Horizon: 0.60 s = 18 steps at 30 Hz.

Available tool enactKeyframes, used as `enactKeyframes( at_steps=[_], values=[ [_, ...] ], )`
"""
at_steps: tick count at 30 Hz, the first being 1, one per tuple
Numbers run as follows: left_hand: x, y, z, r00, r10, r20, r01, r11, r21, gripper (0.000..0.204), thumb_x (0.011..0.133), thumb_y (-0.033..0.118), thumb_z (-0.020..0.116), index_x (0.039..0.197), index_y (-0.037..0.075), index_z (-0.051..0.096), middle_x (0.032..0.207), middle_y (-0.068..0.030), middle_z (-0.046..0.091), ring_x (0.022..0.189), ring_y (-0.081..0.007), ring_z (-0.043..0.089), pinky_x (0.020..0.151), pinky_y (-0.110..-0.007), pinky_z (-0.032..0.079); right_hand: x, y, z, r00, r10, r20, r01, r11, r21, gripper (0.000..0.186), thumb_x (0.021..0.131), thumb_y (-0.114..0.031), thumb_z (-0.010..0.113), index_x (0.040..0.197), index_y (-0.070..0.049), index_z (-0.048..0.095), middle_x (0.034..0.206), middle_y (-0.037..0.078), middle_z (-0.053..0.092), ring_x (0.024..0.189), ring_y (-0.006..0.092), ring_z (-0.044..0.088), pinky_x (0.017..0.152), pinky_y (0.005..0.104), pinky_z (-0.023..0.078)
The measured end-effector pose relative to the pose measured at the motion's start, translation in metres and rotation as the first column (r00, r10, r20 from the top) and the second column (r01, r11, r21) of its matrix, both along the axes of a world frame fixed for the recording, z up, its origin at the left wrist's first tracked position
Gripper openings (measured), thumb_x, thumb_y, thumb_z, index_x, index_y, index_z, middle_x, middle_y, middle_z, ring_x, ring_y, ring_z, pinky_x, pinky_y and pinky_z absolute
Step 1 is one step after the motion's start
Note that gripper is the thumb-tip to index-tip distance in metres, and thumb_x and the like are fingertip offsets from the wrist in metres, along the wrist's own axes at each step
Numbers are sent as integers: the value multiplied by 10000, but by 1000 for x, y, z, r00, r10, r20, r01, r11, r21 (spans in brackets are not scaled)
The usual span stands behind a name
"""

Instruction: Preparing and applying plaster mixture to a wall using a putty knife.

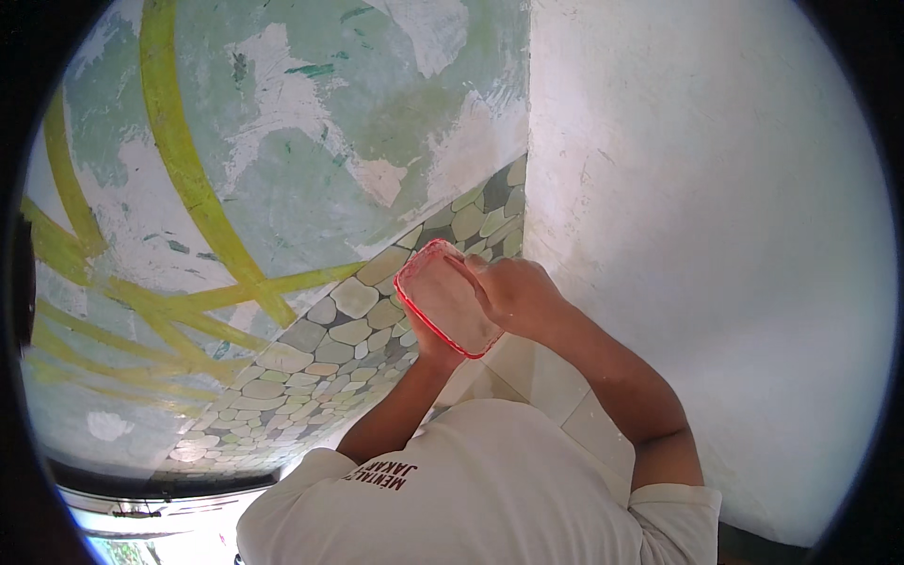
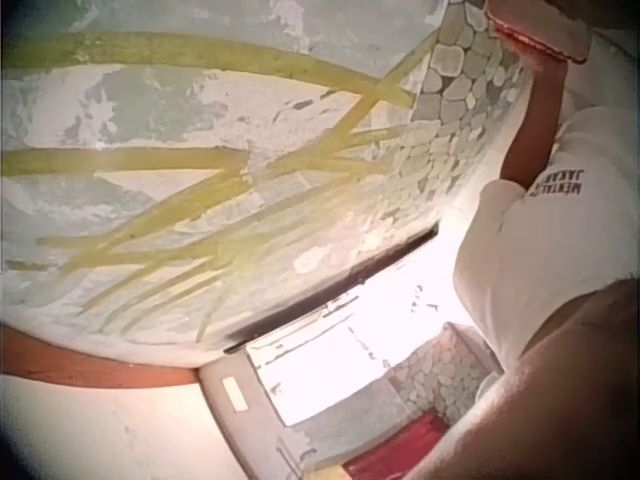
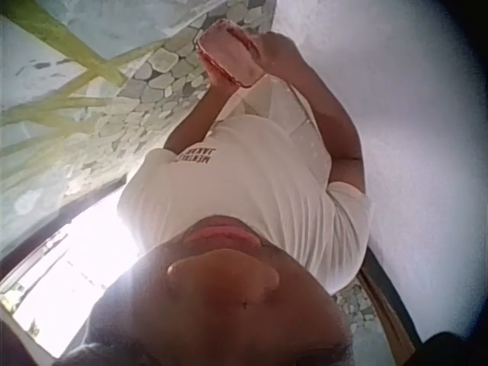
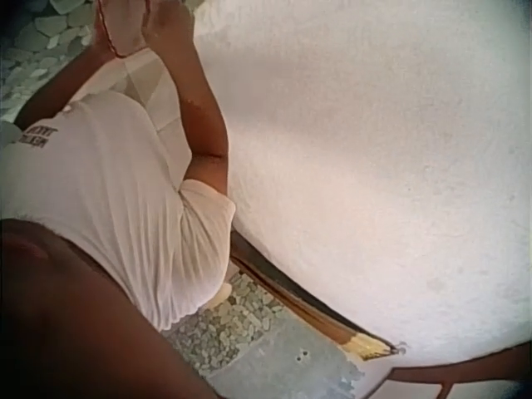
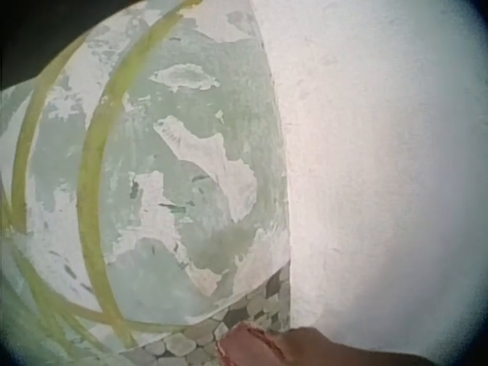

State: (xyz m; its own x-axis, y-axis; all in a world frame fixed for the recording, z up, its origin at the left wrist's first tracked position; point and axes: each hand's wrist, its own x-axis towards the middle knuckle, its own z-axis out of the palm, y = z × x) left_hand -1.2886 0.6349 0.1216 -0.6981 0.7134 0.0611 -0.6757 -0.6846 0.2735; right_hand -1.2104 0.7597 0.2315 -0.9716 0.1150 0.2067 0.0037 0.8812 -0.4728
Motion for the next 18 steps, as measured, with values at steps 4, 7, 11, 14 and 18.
enactKeyframes(
  at_steps=[4,7,11,14,18],
  values=[
    [0,-3,-6,998,27,-52,-29,999,-34,837,831,778,220,1430,198,294,1439,-39,365,1316,-261,365,1089,-424,303,-8,-15,2,998,41,51,-45,995,84,174,836,-106,538,990,-32,506,700,212,603,664,412,593,596,487,464],
    [0,-7,-3,990,71,-119,-83,992,-98,834,835,775,216,1430,195,292,1435,-41,371,1312,-264,367,1086,-430,307,-13,-20,-7,981,192,-2,-192,981,-6,154,831,-100,554,960,-28,510,715,217,603,666,412,593,598,485,469],
    [-7,-19,-25,988,131,-85,-138,986,-90,774,867,734,227,1393,179,347,1380,-48,425,1270,-251,410,1064,-419,331,-16,-18,3,913,379,-151,-406,881,-245,199,838,-107,568,1012,-20,525,723,213,606,663,414,592,588,475,470],
    [-7,-21,-21,987,159,-31,-160,987,-21,730,891,704,242,1360,164,391,1337,-54,460,1234,-243,443,1044,-408,352,-21,-10,13,936,347,-52,-351,917,-189,225,846,-111,562,1052,-25,530,698,202,603,648,407,591,581,467,468],
    [-5,-19,-5,981,187,-45,-188,982,-14,730,894,698,245,1371,160,374,1356,-60,444,1234,-258,445,1033,-420,368,-29,-13,0,966,251,-65,-252,967,-22,140,852,-102,548,967,-24,532,665,198,589,634,403,586,575,469,456]
  ],
)
